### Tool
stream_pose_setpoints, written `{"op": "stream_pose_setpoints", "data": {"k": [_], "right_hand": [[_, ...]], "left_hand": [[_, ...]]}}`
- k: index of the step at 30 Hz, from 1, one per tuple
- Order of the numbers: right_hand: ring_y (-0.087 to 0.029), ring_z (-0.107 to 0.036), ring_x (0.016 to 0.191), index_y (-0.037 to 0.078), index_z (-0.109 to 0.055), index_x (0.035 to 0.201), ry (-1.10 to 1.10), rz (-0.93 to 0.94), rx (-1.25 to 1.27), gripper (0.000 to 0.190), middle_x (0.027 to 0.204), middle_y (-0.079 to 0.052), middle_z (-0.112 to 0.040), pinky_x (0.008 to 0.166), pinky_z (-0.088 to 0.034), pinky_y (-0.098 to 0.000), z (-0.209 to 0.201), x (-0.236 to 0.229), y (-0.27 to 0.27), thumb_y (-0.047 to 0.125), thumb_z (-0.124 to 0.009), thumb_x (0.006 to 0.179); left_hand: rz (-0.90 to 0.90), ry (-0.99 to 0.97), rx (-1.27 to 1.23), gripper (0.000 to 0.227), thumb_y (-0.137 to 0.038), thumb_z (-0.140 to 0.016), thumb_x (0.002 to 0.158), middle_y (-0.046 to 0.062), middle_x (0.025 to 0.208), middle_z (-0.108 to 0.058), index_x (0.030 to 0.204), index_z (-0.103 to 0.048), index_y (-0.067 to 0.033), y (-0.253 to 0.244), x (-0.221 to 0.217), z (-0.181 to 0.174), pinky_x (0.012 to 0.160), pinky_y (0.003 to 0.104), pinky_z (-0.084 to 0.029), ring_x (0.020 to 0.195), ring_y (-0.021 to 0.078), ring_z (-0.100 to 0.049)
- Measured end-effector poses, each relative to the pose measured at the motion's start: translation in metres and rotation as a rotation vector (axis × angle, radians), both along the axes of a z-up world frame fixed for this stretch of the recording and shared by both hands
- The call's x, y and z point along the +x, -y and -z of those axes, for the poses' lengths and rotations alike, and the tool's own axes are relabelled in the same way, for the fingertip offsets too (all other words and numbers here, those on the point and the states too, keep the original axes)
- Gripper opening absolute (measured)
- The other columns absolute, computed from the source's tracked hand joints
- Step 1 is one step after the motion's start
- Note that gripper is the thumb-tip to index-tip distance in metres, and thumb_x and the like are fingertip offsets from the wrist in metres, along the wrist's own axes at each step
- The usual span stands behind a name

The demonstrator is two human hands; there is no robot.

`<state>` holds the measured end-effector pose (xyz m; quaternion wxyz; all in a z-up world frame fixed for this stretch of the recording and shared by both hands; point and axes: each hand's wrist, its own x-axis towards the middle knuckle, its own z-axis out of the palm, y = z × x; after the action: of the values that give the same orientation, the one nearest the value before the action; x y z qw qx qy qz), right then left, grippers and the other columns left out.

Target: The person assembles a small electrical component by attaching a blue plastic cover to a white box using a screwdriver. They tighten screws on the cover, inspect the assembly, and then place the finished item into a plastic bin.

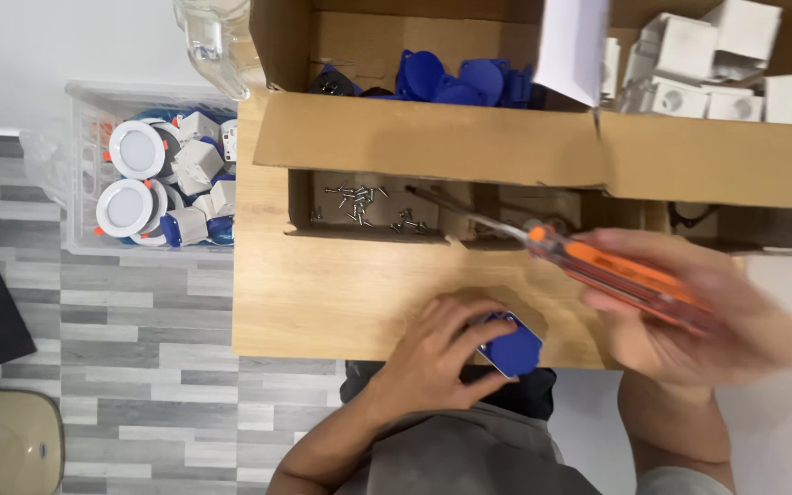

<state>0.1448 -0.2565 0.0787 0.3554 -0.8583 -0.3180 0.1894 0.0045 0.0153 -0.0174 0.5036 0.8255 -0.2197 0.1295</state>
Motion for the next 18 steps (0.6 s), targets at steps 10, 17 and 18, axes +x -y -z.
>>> {"op": "stream_pose_setpoints", "data": {"k": [10,17,18], "right_hand": [[-0.045,-0.083,0.113,0.006,-0.05,0.141,0.488,0.038,0.524,0.055,0.123,-0.039,-0.073,0.098,-0.075,-0.0475,0.035,0.0,-0.089,0.001,-0.085,0.099],[-0.042,-0.083,0.111,0.006,-0.05,0.139,0.494,0.09,0.465,0.055,0.124,-0.036,-0.074,0.092,-0.072,-0.0409,0.032,-0.003,-0.09,0.0,-0.087,0.099],[-0.038,-0.084,0.115,0.009,-0.051,0.143,0.475,0.112,0.46,0.057,0.128,-0.034,-0.074,0.096,-0.073,-0.0372,0.031,-0.005,-0.087,0.001,-0.088,0.1]], "left_hand": [[0.0,-0.003,-0.016,0.042,-0.03,-0.079,0.106,0.017,0.139,-0.066,0.136,-0.06,-0.0076,-0.008,0.011,-0.008,0.102,0.049,-0.053,0.122,0.0392,-0.068],[0.009,-0.009,-0.003,0.041,-0.029,-0.077,0.106,0.016,0.139,-0.066,0.137,-0.061,-0.008,-0.01,0.011,-0.007,0.099,0.047,-0.05,0.12,0.0373,-0.068],[0.006,-0.006,-0.009,0.041,-0.029,-0.078,0.106,0.017,0.139,-0.067,0.137,-0.062,-0.0078,-0.01,0.01,-0.007,0.099,0.047,-0.05,0.12,0.0378,-0.068]]}}
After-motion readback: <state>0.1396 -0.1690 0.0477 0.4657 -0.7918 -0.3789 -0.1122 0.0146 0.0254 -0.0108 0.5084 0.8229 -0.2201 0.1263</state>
